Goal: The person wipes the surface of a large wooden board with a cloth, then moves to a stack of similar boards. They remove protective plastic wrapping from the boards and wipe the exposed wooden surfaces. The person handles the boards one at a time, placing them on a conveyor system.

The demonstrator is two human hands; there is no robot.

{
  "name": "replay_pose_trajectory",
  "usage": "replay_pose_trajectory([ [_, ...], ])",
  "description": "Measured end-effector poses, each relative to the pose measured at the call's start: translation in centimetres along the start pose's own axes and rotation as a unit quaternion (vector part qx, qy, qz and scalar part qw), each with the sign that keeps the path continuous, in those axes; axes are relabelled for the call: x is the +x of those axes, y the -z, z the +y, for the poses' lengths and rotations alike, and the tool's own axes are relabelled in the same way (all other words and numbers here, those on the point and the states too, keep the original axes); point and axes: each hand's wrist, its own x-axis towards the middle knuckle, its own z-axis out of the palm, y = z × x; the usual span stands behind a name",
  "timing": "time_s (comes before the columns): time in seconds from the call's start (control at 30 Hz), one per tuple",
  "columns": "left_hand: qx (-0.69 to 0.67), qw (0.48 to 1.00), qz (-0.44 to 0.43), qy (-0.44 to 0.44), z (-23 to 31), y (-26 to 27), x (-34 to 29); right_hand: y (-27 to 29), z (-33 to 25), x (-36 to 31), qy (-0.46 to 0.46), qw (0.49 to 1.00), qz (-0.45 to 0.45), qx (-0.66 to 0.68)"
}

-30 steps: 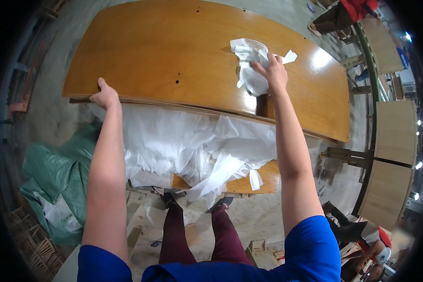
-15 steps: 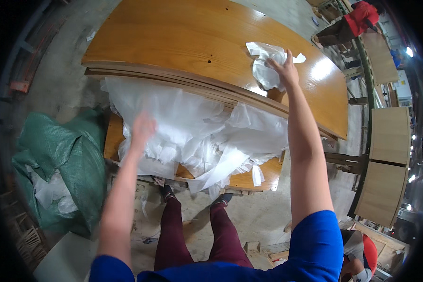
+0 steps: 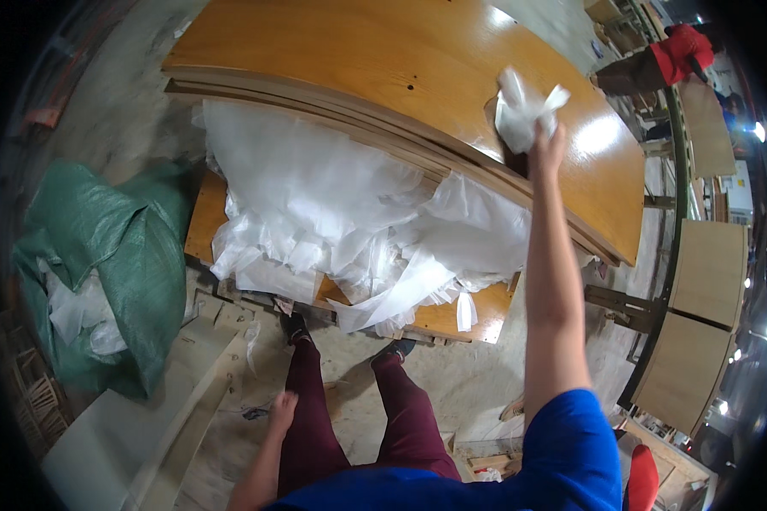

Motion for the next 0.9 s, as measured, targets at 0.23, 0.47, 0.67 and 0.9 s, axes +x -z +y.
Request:
replay_pose_trajectory([
  [0.23,-0.449,0.821,-0.332,-0.116,19.4,2.9,-1.6,-1.9,-13.4,-35.2,-0.086,0.8,-0.528,0.272],
  [0.47,-0.11,0.773,0.423,-0.461,21.2,20.4,-5.8,-2.7,-16.1,-36.5,-0.204,0.749,-0.534,0.335],
  [0.67,0.234,0.786,0.564,-0.1,14.4,37.9,-0.8,-4.7,-8.0,-39.2,-0.26,0.822,-0.487,0.141],
  [0.9,0.367,0.879,0.285,-0.109,12.4,40.5,0.6,0.4,-0.6,-46.7,-0.369,0.702,-0.604,0.077],
])
